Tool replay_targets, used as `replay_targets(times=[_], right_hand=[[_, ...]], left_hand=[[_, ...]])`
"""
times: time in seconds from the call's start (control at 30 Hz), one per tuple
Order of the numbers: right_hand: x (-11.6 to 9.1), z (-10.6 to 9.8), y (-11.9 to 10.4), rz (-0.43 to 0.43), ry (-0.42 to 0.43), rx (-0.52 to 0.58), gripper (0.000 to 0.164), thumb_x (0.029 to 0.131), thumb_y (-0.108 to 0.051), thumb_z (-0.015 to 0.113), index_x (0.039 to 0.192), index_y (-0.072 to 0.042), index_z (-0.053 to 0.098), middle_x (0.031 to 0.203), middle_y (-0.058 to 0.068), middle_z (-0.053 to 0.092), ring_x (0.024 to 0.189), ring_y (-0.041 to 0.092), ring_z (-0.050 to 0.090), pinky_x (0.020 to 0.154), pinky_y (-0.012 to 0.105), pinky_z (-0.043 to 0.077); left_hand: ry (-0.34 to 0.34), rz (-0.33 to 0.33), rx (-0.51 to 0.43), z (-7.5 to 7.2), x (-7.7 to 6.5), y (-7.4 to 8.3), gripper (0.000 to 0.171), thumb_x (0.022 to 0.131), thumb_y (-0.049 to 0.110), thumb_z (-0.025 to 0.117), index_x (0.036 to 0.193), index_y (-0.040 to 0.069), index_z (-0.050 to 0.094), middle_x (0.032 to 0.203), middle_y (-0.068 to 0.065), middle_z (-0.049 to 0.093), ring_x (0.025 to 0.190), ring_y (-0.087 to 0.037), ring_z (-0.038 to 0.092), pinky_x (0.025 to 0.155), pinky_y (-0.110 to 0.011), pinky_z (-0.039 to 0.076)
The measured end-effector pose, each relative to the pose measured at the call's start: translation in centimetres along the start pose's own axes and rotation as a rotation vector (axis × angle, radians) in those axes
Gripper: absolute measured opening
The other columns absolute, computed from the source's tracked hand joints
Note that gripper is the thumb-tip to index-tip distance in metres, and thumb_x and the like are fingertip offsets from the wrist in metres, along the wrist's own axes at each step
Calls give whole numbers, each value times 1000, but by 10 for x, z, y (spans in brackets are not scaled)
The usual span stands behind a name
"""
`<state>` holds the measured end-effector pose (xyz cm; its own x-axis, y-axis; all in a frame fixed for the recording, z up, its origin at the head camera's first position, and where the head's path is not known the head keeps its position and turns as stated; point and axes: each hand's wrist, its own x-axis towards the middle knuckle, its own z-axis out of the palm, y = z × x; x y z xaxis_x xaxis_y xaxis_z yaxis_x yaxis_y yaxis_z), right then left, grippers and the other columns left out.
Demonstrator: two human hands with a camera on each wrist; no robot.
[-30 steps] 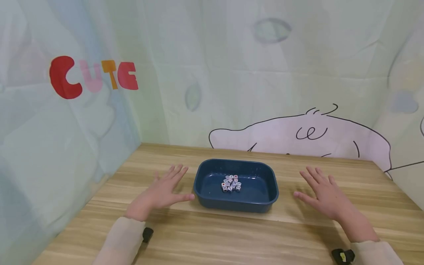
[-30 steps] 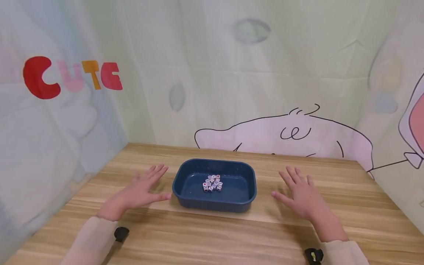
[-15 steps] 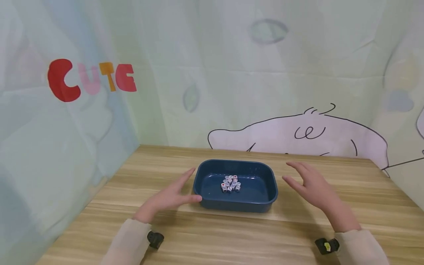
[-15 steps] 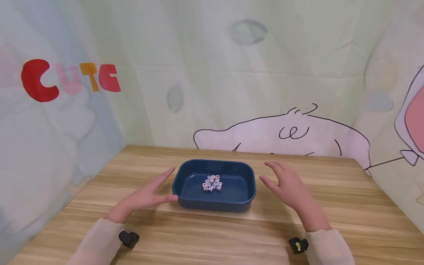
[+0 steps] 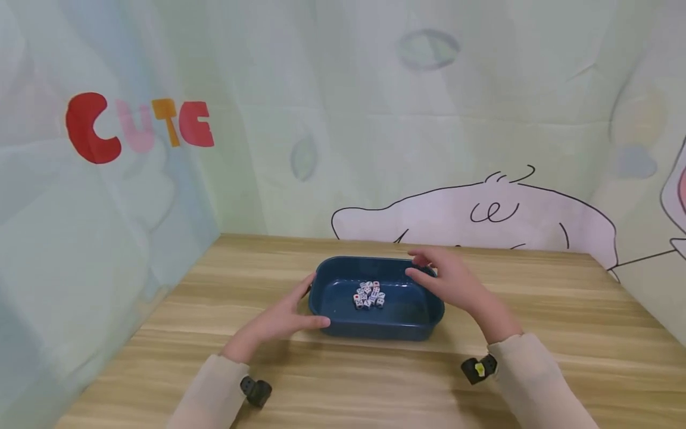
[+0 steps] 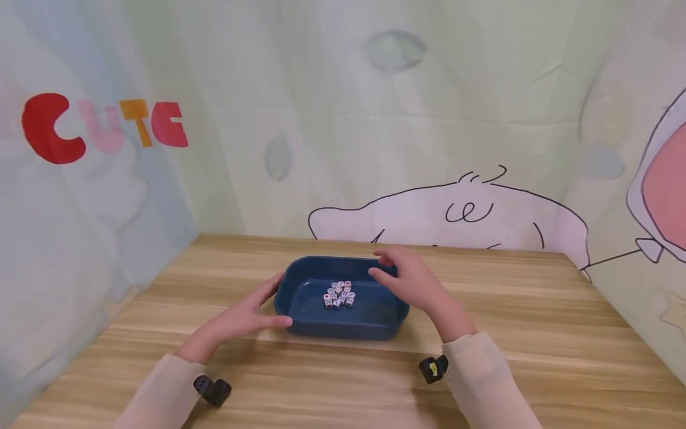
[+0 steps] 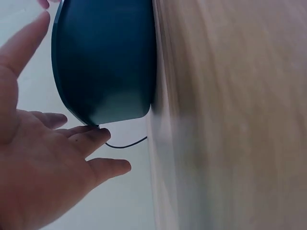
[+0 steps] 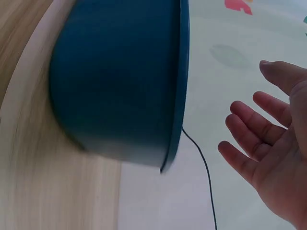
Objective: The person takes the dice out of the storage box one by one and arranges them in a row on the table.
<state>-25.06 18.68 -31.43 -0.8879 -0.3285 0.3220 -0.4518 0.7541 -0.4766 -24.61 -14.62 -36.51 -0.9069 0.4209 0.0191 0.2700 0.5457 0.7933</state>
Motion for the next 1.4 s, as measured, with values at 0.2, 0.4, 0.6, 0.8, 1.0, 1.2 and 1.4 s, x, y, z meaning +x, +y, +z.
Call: replay_targets(times=[0.2,0.4,0.6,0.8,1.0,1.2,1.4], right_hand=[[13,16,-7,4,-116,91,40,94,-27,63,127,-5,59,105,8,68,98,23,62,90,44,51],[23,29,-11,27,-174,138,39,93,-25,65,125,-4,61,101,5,67,91,18,61,85,39,53],[29,38,-13,61,-226,195,35,93,-22,65,121,-2,63,97,5,67,84,16,58,78,34,52],[36,46,-11,78,-272,183,33,93,-21,64,120,-2,64,96,6,66,82,16,57,74,32,50],[38,52,-14,101,-312,182,30,92,-20,65,117,-4,65,92,3,65,80,14,57,72,31,49],[39,56,-13,121,-348,182,26,91,-15,66,114,-3,66,87,1,65,77,13,56,70,28,47],[40,58,-11,177,-380,178,26,89,-12,68,114,-4,67,88,2,65,79,15,55,73,29,47]], left_hand=[[-3,-15,-16,1,3,1,99,81,34,78,154,7,17,157,-19,23,144,-39,21,112,-62,19],[-1,-65,-7,2,1,2,98,80,37,77,153,6,21,156,-21,25,143,-40,23,111,-61,24],[4,-89,-1,3,-1,3,94,81,36,77,152,4,23,156,-21,25,142,-41,25,111,-59,27],[-9,-82,-24,1,0,5,94,82,34,76,153,3,21,156,-23,23,142,-42,24,111,-59,27],[-20,-76,-27,0,-1,5,94,82,33,76,153,2,21,156,-23,24,142,-42,25,111,-58,27],[-24,-76,-29,-1,0,5,94,83,34,76,153,3,21,156,-23,24,142,-42,25,111,-58,27],[-21,-72,-34,0,0,4,94,83,34,76,153,2,21,156,-23,24,142,-42,26,111,-57,27]])
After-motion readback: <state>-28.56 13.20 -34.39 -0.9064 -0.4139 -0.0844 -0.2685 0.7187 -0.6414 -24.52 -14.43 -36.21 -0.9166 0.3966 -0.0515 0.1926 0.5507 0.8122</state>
